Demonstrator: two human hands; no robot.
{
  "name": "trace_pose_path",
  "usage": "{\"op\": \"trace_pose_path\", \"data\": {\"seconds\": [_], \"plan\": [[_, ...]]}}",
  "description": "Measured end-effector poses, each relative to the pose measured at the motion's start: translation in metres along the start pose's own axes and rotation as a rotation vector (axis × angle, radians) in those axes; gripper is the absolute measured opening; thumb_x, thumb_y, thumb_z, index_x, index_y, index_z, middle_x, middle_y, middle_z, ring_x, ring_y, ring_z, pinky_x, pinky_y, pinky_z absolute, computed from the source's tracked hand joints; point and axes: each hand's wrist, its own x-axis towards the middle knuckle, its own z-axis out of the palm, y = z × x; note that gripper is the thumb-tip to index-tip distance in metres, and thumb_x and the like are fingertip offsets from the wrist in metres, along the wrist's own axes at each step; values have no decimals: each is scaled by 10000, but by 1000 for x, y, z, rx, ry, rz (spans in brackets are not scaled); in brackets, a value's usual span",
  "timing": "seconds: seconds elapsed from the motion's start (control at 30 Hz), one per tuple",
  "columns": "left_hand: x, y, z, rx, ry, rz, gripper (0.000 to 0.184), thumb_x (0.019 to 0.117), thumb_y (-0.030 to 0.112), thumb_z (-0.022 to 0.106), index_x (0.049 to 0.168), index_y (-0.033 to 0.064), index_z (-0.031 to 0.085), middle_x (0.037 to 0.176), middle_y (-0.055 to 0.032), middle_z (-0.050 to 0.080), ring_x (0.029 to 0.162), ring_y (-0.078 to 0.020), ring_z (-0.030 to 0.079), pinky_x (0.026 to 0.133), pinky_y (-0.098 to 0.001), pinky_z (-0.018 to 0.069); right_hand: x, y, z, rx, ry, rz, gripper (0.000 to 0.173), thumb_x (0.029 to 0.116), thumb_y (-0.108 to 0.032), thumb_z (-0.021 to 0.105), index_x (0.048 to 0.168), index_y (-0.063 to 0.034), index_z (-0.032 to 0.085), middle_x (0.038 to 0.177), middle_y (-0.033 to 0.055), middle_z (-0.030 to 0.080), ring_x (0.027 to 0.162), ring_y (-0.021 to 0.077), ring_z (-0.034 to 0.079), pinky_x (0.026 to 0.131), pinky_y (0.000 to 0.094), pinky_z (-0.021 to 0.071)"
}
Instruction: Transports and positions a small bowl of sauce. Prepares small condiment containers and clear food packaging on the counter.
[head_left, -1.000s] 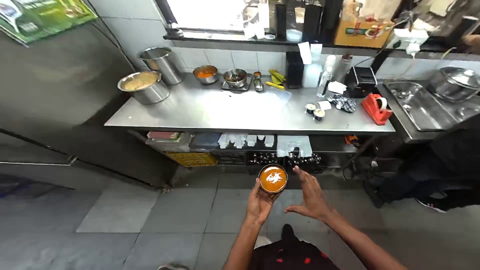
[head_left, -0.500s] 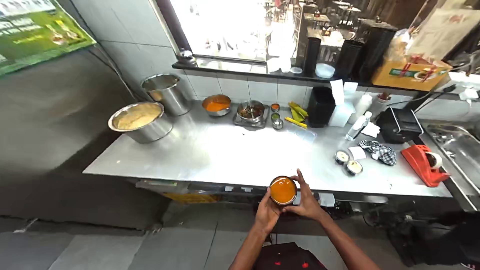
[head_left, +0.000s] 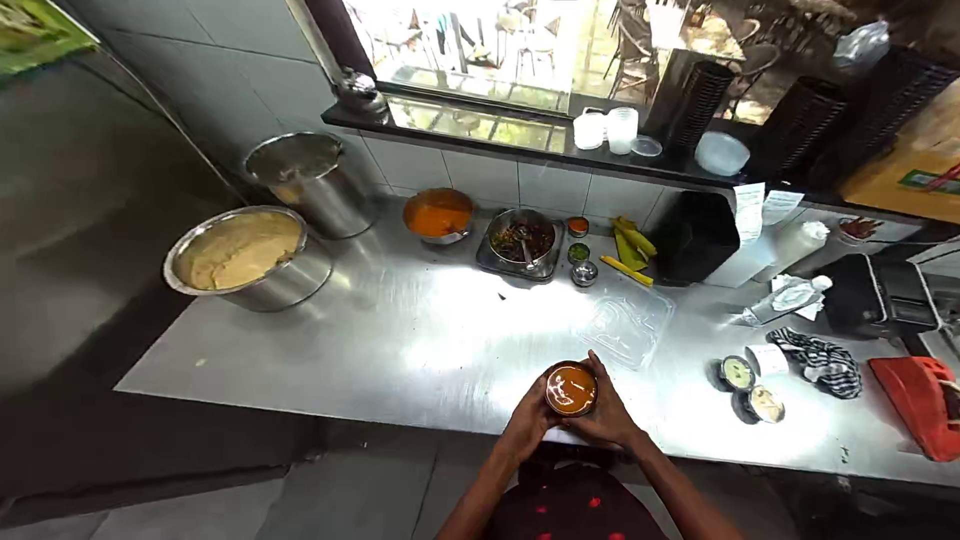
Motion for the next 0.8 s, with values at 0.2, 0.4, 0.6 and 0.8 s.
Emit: {"op": "trace_pose_path", "data": {"seconds": [0.2, 0.4, 0.6, 0.8], "plan": [[24, 33, -12, 249, 93, 4, 515, 1108, 394, 366, 1559, 149, 410, 1416, -185, 596, 1230, -344, 635, 1023, -525, 544, 31, 25, 4, -17, -50, -15, 1234, 676, -544, 909, 1631, -195, 211, 1589, 73, 418, 1409, 215, 471, 1149, 465, 462], [39, 60, -22, 765, 227, 10, 505, 1077, 488, 415, 1409, 154, 596, 1419, -58, 586, 1227, -210, 621, 1004, -425, 556, 43, 37, 7, -64, -94, 1, 1179, 693, -543, 899, 1618, -167, 272, 1593, 114, 410, 1412, 230, 472, 1150, 435, 465], [45, 81, -48, 937, 124, -6, 502, 1048, 562, 436, 1415, 267, 610, 1342, -23, 619, 1062, -174, 671, 877, -387, 594, 52, 17, -16, -239, -216, 27, 1285, 631, -772, 819, 1616, -120, 312, 1672, 159, 287, 1535, 274, 318, 1231, 448, 381], [26, 133, -137, 1171, 271, 432, 308, 1035, 335, 527, 1048, 120, 748, 762, 6, 703, 615, -94, 636, 588, -342, 568, 166, -3, -59, -485, 170, 183, 478, 970, -347, 690, 1386, -122, 623, 1349, 61, 653, 1195, 218, 641, 1025, 482, 533]]}}
